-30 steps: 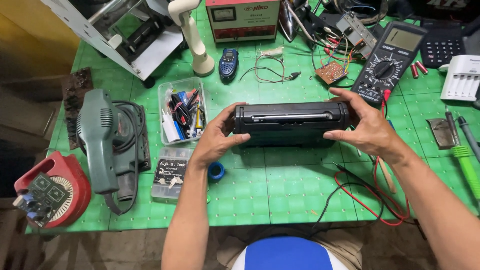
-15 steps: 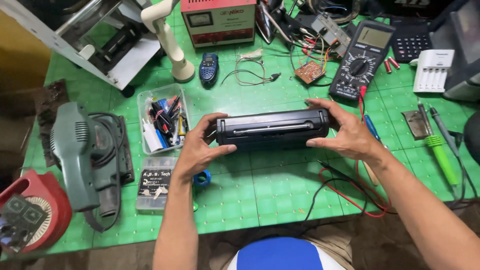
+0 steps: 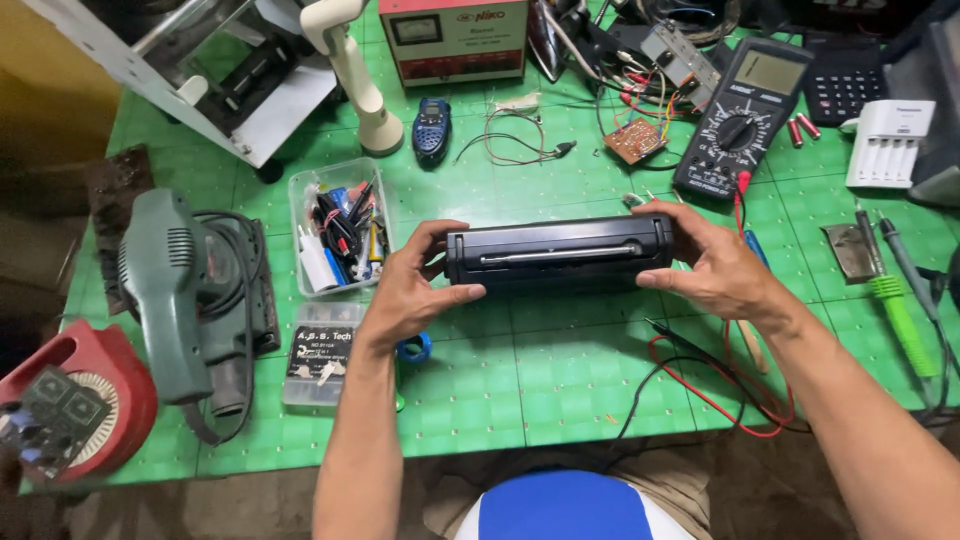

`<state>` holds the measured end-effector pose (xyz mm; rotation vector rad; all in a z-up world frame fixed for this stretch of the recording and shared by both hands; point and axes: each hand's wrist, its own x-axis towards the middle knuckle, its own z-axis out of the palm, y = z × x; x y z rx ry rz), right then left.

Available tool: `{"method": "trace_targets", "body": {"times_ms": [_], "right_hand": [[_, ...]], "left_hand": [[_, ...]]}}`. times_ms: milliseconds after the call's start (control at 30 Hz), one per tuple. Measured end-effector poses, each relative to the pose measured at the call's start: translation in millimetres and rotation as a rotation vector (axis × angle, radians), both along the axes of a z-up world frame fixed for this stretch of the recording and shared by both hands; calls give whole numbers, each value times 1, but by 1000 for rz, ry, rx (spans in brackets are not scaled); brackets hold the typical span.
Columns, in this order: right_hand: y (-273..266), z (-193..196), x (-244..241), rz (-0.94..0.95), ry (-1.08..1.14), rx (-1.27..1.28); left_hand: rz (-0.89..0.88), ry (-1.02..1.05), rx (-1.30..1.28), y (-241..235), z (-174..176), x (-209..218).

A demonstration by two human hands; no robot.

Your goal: Inspecting and disassembling a portable radio on a workbench, including testing the antenna.

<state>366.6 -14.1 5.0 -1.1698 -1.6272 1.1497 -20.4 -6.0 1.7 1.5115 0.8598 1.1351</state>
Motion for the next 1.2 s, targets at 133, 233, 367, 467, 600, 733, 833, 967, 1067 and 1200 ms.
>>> {"method": "trace_targets", "body": {"times_ms": [133,233,367,467,600,733,833,967,1067,1200], "right_hand": [[4,4,-2,8,0,13],[5,13,-4,13,-22,-5],[0,36,-14,1,-255,-110],[-3,35,-16,9,-313,7],[-13,37,-27,-85,-401,416],[-9,48,-47,10,-442,733],[-6,56,-53,4,-533,860],[-10,68,-64,-18,-918,1123],[-11,65,-75,-5,-1047,1189],[-12,66,-82,38,-1189,1240]], "left_hand": [[12,-5,21,2,4,2],[1,-37,21,4,8,5],[5,239,19,-2,22,6],[-7,210,14,-2,22,5],[-52,153,-31,-5,26,6],[-8,277,60,-7,30,7],[74,443,229,-9,38,10],[50,554,574,-7,44,19],[55,511,629,2,38,29],[91,345,487,4,28,33]]}}
